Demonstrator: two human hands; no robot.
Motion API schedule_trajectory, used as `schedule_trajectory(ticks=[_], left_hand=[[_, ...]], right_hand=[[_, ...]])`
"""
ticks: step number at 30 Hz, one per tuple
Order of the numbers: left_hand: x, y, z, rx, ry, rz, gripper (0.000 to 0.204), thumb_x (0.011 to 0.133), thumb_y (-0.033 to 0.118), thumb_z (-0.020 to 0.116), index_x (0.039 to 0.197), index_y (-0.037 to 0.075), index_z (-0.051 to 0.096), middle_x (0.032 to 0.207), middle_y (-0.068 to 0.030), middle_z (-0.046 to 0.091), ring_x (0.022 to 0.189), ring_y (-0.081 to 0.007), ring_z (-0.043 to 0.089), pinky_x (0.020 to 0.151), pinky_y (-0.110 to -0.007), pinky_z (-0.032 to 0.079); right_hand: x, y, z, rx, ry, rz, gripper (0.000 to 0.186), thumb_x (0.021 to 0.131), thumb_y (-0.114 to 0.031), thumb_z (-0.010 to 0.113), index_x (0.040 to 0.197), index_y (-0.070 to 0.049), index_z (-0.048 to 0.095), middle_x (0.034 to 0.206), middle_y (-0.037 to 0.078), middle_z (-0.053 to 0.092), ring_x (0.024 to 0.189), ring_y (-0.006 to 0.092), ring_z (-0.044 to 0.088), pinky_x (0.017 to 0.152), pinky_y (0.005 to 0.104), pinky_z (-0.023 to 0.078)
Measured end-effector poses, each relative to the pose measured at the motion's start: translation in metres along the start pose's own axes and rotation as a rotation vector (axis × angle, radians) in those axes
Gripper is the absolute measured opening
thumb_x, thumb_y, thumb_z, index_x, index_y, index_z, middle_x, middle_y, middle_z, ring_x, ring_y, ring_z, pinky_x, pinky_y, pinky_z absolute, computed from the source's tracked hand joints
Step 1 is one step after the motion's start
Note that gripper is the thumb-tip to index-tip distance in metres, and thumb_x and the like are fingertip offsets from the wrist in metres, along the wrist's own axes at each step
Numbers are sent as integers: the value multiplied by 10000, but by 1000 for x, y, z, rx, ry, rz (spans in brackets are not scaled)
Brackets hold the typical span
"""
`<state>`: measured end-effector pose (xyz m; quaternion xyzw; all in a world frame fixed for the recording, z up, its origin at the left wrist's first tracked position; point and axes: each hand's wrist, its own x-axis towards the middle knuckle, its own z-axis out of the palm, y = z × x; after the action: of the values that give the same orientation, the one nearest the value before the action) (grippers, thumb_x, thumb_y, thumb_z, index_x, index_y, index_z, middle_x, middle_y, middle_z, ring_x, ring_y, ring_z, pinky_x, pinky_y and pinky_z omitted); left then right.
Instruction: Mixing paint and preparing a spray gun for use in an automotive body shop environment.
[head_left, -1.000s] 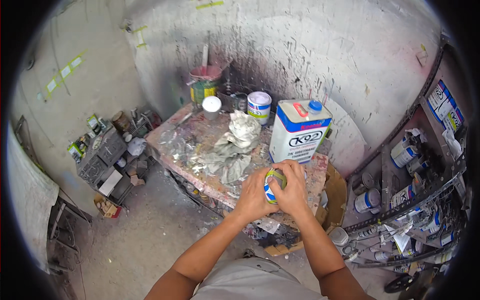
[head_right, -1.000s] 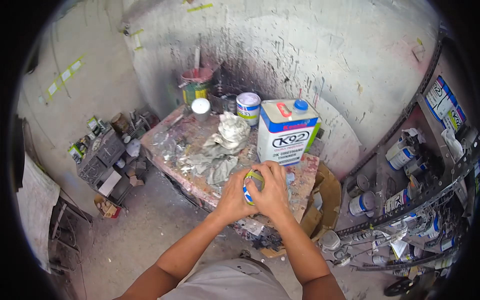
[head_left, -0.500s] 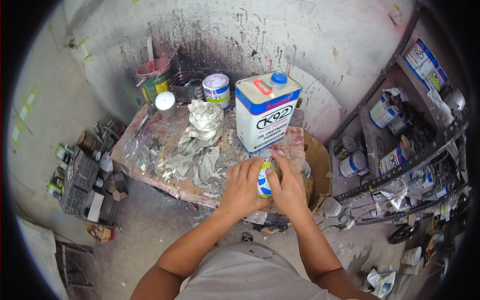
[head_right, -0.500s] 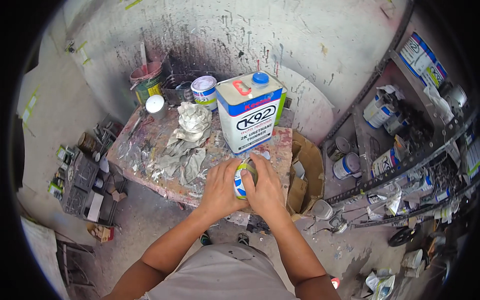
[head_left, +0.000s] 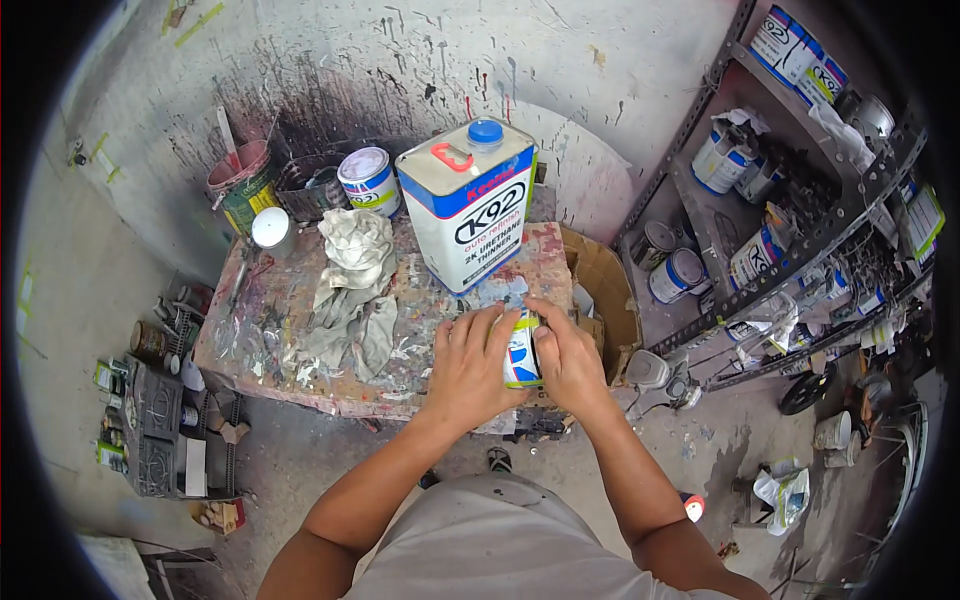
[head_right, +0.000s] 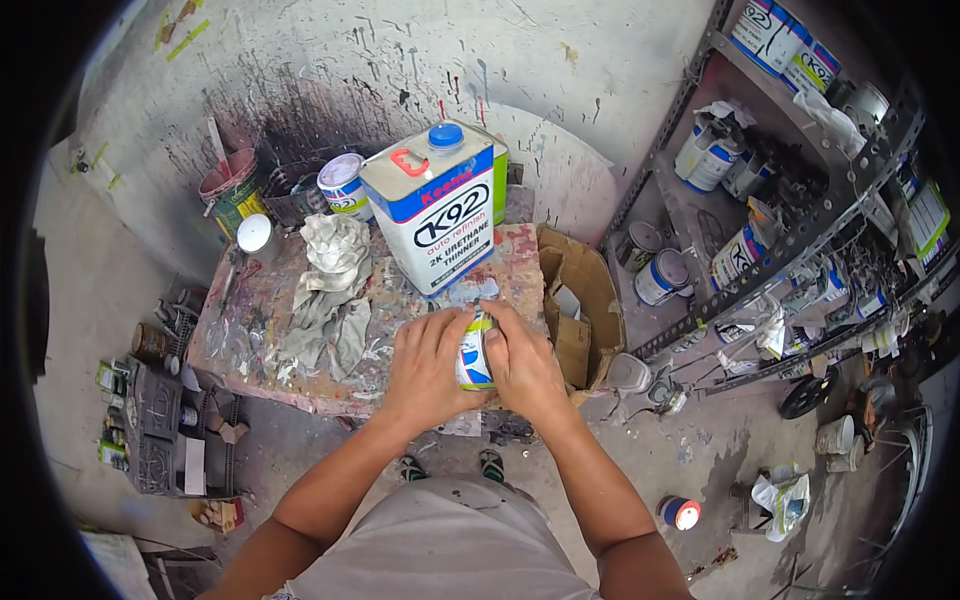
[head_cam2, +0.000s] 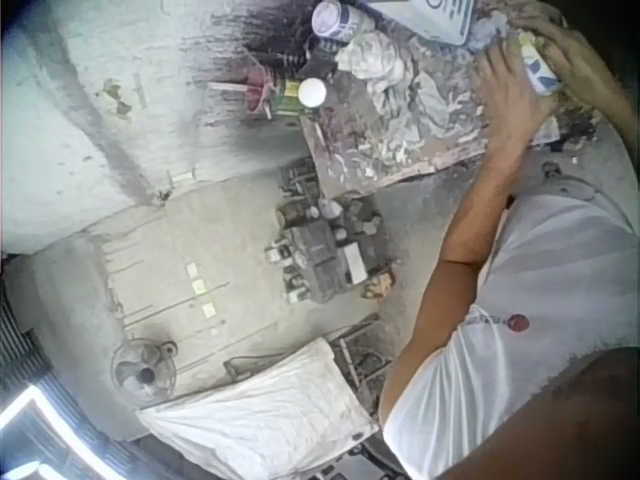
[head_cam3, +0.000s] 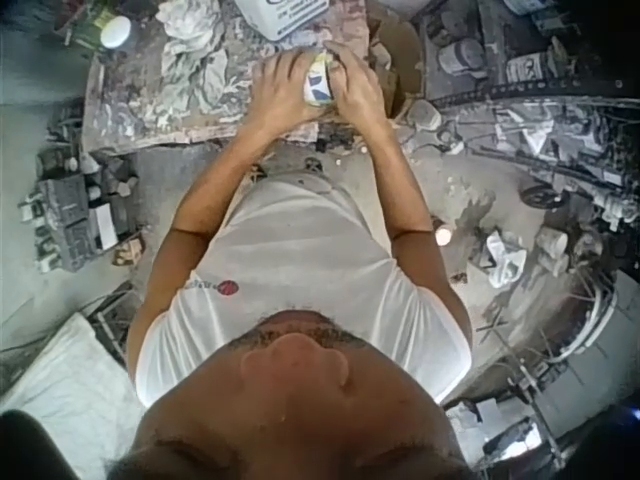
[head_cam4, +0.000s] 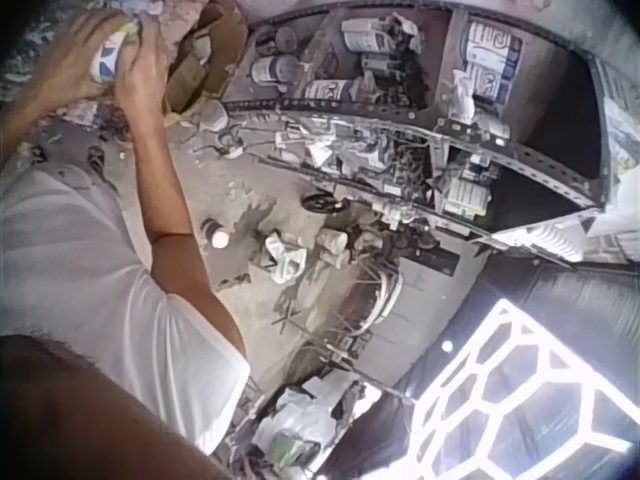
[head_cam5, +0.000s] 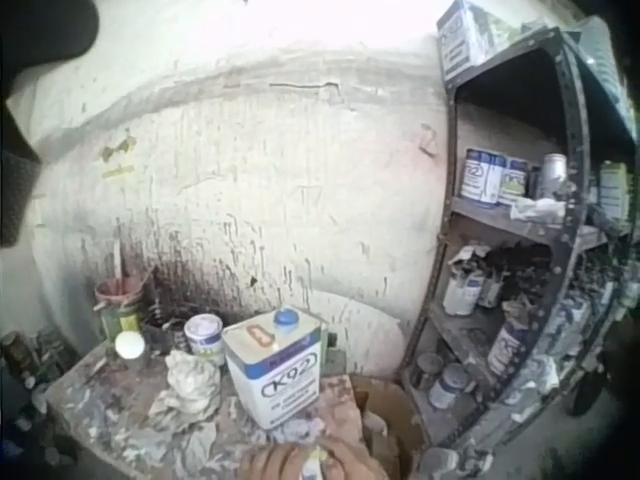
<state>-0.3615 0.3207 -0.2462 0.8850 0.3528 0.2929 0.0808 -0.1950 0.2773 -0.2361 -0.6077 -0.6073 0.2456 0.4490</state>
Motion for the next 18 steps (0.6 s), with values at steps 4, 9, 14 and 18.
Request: schedule_trajectory(ticks=[4,9,14,18], left_hand=[[-3,-1,0,7,20,28,980,541,325,904,1376,52,470,1317,-152,531,1213,-354,498,1027,-497,376],[-10,-5,-4,-43,47,-12,1012,546,329,911,1395,45,442,1334,-166,514,1234,-363,484,1040,-507,365],[-14,-7,-13,-100,36,-82,1031,605,338,910,1443,46,384,1370,-187,488,1285,-372,459,1070,-517,340],[-26,-19,-50,-477,-48,-152,835,748,231,829,1448,45,414,1438,-213,454,1350,-392,450,1135,-455,354]], right_hand=[[-3,-2,-1,-8,4,6,361,987,-162,470,1318,-30,534,1237,281,618,1108,480,606,951,479,491],[0,-8,-5,-73,-84,-196,482,939,-248,631,1354,-38,505,1380,259,505,1262,442,521,1048,464,434],[8,-14,-7,-88,-232,-190,801,775,-241,812,1453,-73,420,1439,221,427,1355,409,434,1136,453,357],[17,-19,11,-57,-215,-296,859,736,-197,842,1464,-66,406,1447,204,437,1349,401,432,1136,456,352]])
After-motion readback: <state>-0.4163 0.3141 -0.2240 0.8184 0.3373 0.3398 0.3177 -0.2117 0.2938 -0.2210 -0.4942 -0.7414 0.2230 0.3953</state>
